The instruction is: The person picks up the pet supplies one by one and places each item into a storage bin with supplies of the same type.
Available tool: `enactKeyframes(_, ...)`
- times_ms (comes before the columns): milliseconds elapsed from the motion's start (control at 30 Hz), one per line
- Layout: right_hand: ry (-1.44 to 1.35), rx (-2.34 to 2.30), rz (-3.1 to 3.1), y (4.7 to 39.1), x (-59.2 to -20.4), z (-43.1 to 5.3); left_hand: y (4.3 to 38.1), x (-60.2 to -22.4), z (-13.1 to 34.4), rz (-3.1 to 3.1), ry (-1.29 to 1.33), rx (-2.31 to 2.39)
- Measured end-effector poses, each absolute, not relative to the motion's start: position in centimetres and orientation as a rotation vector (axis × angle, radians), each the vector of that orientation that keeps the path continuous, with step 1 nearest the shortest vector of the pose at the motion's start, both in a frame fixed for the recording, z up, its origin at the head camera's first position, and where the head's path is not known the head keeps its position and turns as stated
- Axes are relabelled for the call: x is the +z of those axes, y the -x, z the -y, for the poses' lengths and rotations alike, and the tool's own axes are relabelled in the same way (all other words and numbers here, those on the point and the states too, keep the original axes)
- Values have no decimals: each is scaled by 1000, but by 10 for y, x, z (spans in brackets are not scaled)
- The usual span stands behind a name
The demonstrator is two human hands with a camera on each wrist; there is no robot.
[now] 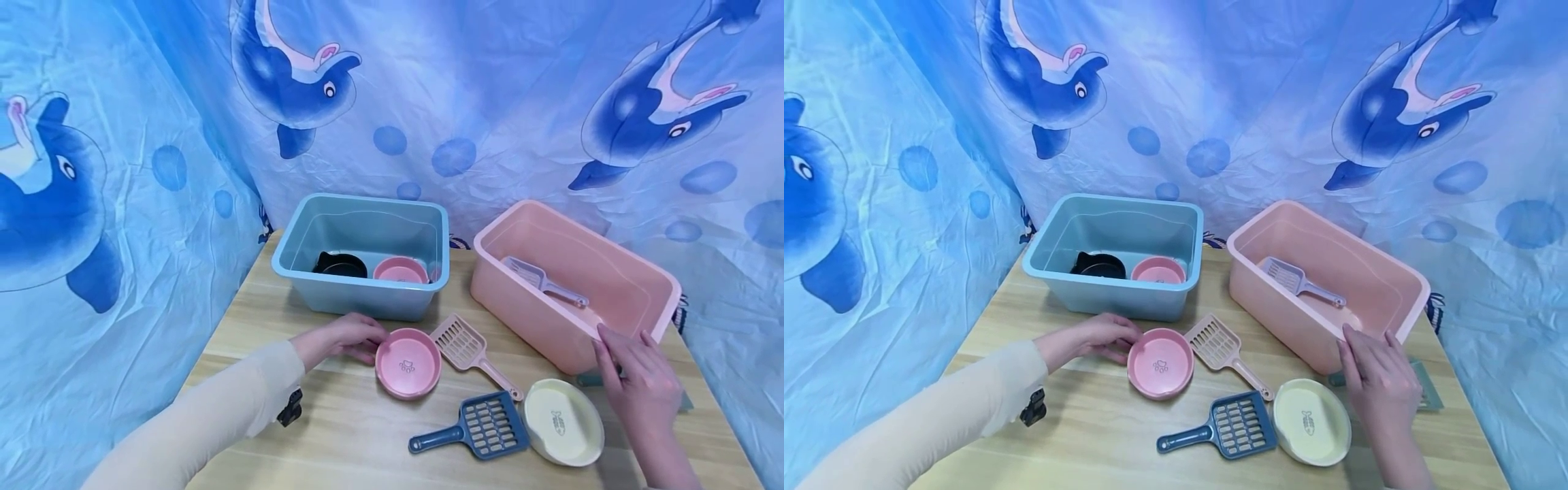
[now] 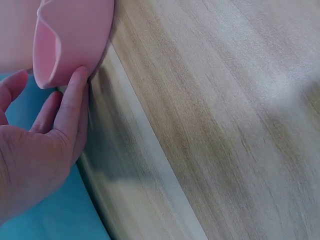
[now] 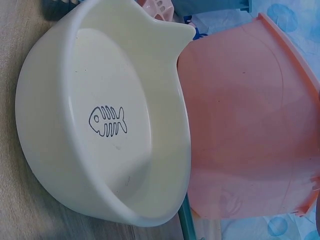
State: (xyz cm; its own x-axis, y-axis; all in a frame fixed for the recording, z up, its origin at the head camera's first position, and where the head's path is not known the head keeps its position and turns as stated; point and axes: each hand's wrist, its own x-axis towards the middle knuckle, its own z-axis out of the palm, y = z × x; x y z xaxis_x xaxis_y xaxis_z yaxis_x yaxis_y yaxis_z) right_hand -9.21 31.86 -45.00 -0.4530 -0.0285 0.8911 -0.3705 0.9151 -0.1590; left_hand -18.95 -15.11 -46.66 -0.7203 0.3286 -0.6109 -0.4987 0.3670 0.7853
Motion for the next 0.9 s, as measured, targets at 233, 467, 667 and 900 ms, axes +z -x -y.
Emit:
enactKeyframes(233,-295,416,2026,90,-451,-319,191,-470,150,-1898,161,1431)
enactKeyframes(467,-291,407,2031,90,-450,-319,193,-470,149,-1903,181,1422)
enactKeyframes(667,-298,409,2010,92,-449,-318,192,-469,147,-1923,182,1398)
enactKeyframes(900,-291,402,1997,91,-450,-316,192,-472,143,-1968,178,1372)
